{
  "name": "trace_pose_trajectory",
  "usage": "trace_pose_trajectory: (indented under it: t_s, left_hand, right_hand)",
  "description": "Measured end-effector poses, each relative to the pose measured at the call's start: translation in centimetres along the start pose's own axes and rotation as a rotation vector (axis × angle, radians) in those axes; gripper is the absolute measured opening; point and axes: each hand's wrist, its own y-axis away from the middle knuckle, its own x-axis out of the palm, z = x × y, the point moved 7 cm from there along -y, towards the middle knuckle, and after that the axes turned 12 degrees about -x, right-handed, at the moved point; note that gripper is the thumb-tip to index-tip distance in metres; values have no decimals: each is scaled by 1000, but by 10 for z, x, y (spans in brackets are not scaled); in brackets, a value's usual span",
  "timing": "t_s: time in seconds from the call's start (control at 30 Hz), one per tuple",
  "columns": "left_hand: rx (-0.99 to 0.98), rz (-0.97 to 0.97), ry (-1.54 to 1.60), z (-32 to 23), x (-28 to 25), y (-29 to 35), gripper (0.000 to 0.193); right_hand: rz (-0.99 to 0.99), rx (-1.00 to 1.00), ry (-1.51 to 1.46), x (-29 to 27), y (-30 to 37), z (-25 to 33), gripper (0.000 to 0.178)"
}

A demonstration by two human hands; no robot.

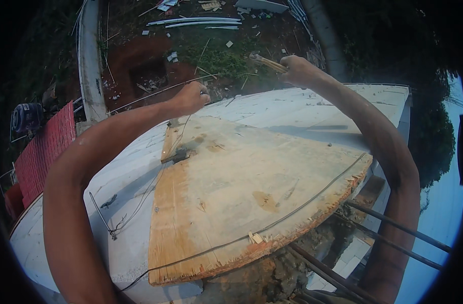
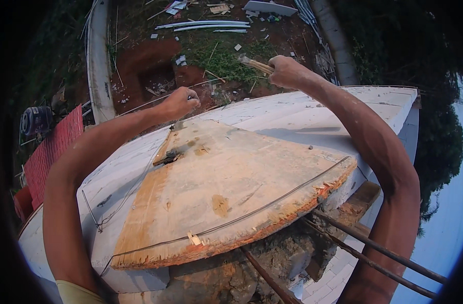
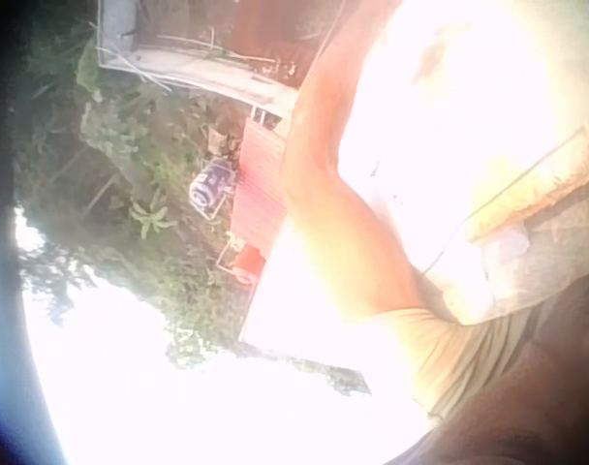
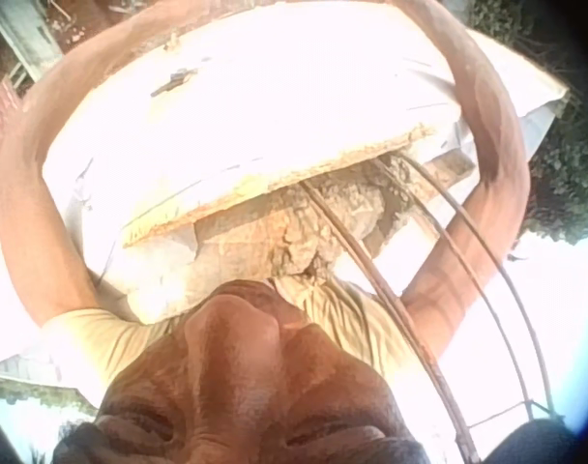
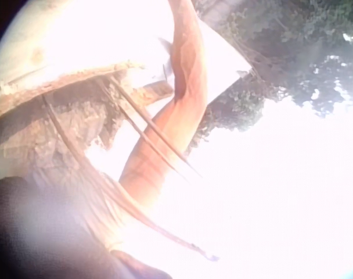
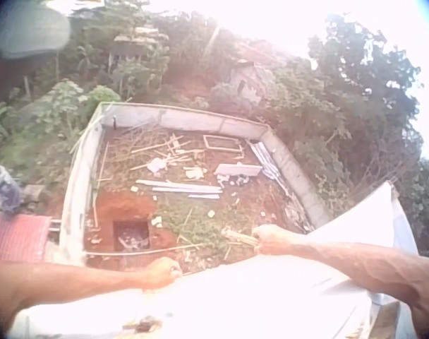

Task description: The person receives wire and nails from another worker below, ties the wire around a nail by hand, and drives the nail into a wooden board on top of a concrete wall using a hammer.

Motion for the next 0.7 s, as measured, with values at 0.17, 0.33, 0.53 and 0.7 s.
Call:
trace_pose_trajectory:
  t_s: [0.17, 0.33, 0.53, 0.7]
  left_hand:
    - [-231, 115, 339, 22, 29, -8, 19]
    - [-413, 220, 785, 23, 39, -2, 15]
    - [-548, 306, 907, 37, 71, 7, 13]
    - [-550, 361, 969, 35, 87, 16, 12]
  right_hand:
    - [109, 102, 23, 1, 12, -14, 30]
    - [179, 137, -28, 7, 19, -13, 24]
    - [287, 138, 11, 26, 20, -18, 16]
    - [201, 28, -202, 19, 25, -12, 17]
